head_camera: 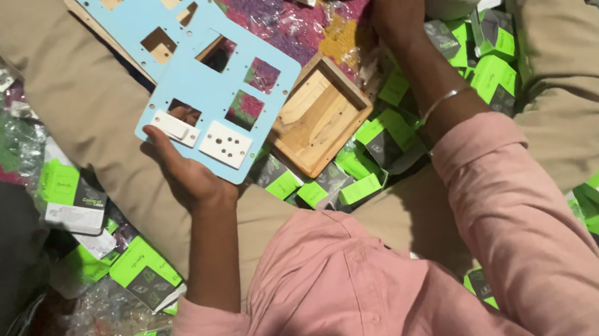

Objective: The person assembles a switchboard by inserting white plastic switches and sockets into a light blue plastic frame. They pick screws from a wooden box and tighten them into the frame to secure the components. The person repeats this process for multiple switchboard units.

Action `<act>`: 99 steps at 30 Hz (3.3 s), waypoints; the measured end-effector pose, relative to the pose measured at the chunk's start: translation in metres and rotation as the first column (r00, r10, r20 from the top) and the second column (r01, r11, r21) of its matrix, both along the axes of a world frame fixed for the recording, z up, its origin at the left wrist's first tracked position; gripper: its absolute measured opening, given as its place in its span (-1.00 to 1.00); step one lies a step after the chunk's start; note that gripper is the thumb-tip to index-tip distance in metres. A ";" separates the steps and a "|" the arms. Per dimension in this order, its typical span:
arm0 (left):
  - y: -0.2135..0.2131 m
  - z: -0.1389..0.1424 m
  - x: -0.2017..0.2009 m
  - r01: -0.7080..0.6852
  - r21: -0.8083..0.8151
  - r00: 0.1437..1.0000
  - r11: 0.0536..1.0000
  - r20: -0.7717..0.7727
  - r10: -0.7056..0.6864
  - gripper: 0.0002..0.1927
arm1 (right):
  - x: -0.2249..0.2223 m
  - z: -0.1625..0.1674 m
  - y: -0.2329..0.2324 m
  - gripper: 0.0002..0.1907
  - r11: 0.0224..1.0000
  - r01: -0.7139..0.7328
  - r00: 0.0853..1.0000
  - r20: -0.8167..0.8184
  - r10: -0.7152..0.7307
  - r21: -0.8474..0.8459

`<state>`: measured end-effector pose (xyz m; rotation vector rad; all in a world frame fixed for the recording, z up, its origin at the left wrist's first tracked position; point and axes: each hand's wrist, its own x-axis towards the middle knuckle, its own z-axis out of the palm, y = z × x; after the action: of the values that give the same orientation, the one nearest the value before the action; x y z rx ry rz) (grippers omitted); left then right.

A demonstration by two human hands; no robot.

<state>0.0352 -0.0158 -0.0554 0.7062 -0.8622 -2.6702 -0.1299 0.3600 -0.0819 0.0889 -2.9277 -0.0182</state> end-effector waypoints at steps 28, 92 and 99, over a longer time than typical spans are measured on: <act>0.009 -0.001 0.002 0.109 -0.070 0.993 0.992 0.062 -0.104 -0.41 | 0.015 0.042 -0.020 -0.69 0.929 0.007 1.000 0.002 -0.007 -0.370; 0.039 0.067 0.027 0.457 -0.227 0.828 0.860 -0.245 -0.505 -0.33 | 0.214 0.183 -0.162 -0.62 0.449 -0.353 0.936 -0.299 0.188 -0.821; 0.037 0.070 0.029 0.541 -0.256 0.748 0.801 -0.288 -0.598 -0.27 | 0.212 0.175 -0.153 -0.67 0.387 -0.277 0.960 -0.240 0.143 -0.880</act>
<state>0.0640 0.0215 0.0145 -0.1319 -1.3325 -3.0451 0.0820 0.2068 0.0931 0.2648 -2.3287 1.5429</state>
